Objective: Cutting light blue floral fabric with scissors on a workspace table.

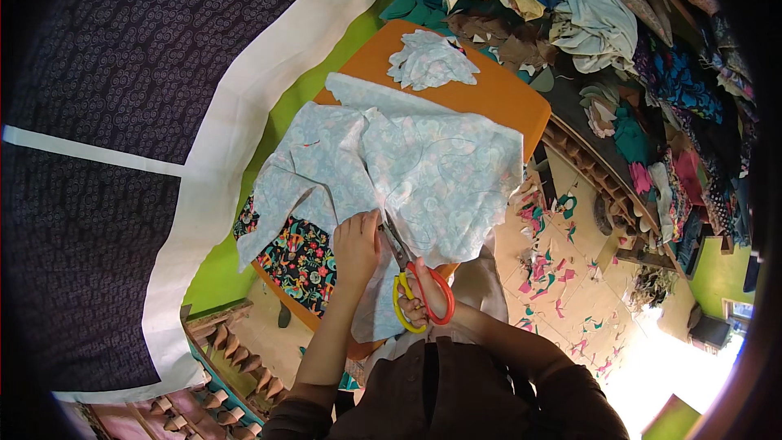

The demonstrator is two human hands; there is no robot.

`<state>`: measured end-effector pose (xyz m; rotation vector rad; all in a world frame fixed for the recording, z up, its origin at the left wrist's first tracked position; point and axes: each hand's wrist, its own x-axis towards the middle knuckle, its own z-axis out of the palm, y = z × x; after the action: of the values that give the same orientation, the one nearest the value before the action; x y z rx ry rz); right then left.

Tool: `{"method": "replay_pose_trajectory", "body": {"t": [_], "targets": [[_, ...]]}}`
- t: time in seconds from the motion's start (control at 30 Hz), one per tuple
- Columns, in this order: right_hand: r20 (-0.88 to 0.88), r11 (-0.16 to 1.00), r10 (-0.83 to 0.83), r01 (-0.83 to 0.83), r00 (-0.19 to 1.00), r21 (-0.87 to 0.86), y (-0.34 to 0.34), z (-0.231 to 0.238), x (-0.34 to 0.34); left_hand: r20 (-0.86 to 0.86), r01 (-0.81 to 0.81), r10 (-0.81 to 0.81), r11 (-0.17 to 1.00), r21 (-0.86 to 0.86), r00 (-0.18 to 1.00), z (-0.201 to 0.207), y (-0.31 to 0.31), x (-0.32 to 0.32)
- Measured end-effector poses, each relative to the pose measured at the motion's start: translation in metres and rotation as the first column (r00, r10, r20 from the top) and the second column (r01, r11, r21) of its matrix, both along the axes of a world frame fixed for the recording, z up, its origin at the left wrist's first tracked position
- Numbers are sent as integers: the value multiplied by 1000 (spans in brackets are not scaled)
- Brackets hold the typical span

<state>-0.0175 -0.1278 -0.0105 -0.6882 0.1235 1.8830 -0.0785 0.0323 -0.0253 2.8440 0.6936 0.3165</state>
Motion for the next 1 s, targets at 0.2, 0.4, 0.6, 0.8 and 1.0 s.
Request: {"method": "replay_pose_trajectory", "body": {"t": [0.2, 0.4, 0.6, 0.8, 1.0], "targets": [[26, 1000, -21, 21, 999, 6, -3, -3, 4, 139, 41, -30, 997, -72, 990, 16, -8, 14], [34, 999, -4, 2, 999, 35, -7, -4, 2, 236, -24, 56, 990, -137, 970, 3, -6, 12], [1, 996, 52, -52, 999, 71, -7, 6, 1, 355, -74, 92, 995, -65, 930, 5, -10, 5], [-117, 998, 48, -44, 992, 40, -6, 16, -5, 350, -106, 107, 994, -23, 931, 10, -7, -2], [-102, 998, 60, -59, 993, 13, 0, 13, -6, 325, -68, 58, 997, 20, 944, 13, -7, -6]]}}
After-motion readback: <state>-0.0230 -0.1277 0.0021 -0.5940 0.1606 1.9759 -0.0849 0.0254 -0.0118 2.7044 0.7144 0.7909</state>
